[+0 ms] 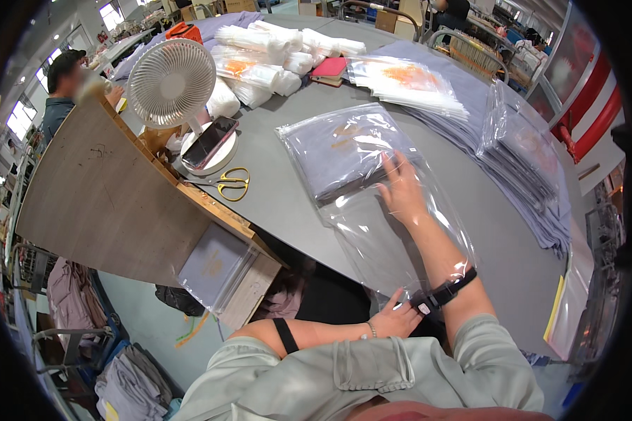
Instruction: The person places folded gray garments into clear plastic bags, seals them, and stacks them on a table. The process is repeated continuously with multiple items.
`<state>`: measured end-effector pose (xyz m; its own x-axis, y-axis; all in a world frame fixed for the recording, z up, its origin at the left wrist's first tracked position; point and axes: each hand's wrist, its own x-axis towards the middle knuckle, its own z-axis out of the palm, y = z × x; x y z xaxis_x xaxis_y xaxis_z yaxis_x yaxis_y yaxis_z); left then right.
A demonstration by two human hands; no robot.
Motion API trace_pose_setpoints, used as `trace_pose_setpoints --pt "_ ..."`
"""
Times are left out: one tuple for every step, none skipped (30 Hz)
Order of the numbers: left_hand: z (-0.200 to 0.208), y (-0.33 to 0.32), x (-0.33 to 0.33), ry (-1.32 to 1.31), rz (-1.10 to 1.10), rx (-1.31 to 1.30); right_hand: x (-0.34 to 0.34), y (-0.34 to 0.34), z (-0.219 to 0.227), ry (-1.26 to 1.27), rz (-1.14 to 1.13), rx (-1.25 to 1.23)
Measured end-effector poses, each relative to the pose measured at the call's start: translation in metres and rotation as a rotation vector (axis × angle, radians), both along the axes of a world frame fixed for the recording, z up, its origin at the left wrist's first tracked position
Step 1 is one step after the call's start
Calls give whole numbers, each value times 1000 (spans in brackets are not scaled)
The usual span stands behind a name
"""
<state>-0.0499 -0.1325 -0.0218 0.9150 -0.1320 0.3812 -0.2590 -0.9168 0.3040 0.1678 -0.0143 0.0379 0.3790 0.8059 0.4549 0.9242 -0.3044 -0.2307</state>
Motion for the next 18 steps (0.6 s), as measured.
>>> trace_pose_setpoints --pt "-1 0 1 -32 1 18 -4 12 1 -160 67 11" --pt "-1 2 1 -70 11 27 -9 25 2 -107 -27 -278" --pt "0 3 1 -107 17 34 -11 38 5 -105 -27 -236" --pt "1 5 1 -70 14 109 -11 51 9 -85 -40 -243" --pt "2 6 0 -48 32 80 -12 56 11 -72 -66 -250" --pt "3 8 0 -7 30 81 -11 56 11 -113 -48 -233" --pt "5 9 -2 14 37 66 -8 53 11 -66 -82 -232" --pt "7 10 -2 77 18 32 -3 46 9 -26 -114 -205" --pt "9 11 -4 73 17 29 4 37 6 -14 -122 -139" --pt "11 11 -4 65 18 27 13 29 2 -2 -232 -141" --pt "13 11 -5 43 30 -6 23 24 -2 24 -270 -178" --pt "14 12 -5 28 14 -11 32 24 -6 23 -288 -164" --pt "15 12 -6 33 20 13 40 26 -8 39 -347 -175" --pt "16 14 -6 3 28 27 46 29 -8 39 -331 -275" --pt "16 15 -6 -24 38 42 50 31 -6 41 -316 -219" --pt "16 16 -6 28 36 23 49 33 -3 82 -305 -210" --pt "15 17 -6 50 28 55 45 35 1 133 -323 -196" --pt "14 18 -6 71 24 70 37 31 5 63 -350 -171"
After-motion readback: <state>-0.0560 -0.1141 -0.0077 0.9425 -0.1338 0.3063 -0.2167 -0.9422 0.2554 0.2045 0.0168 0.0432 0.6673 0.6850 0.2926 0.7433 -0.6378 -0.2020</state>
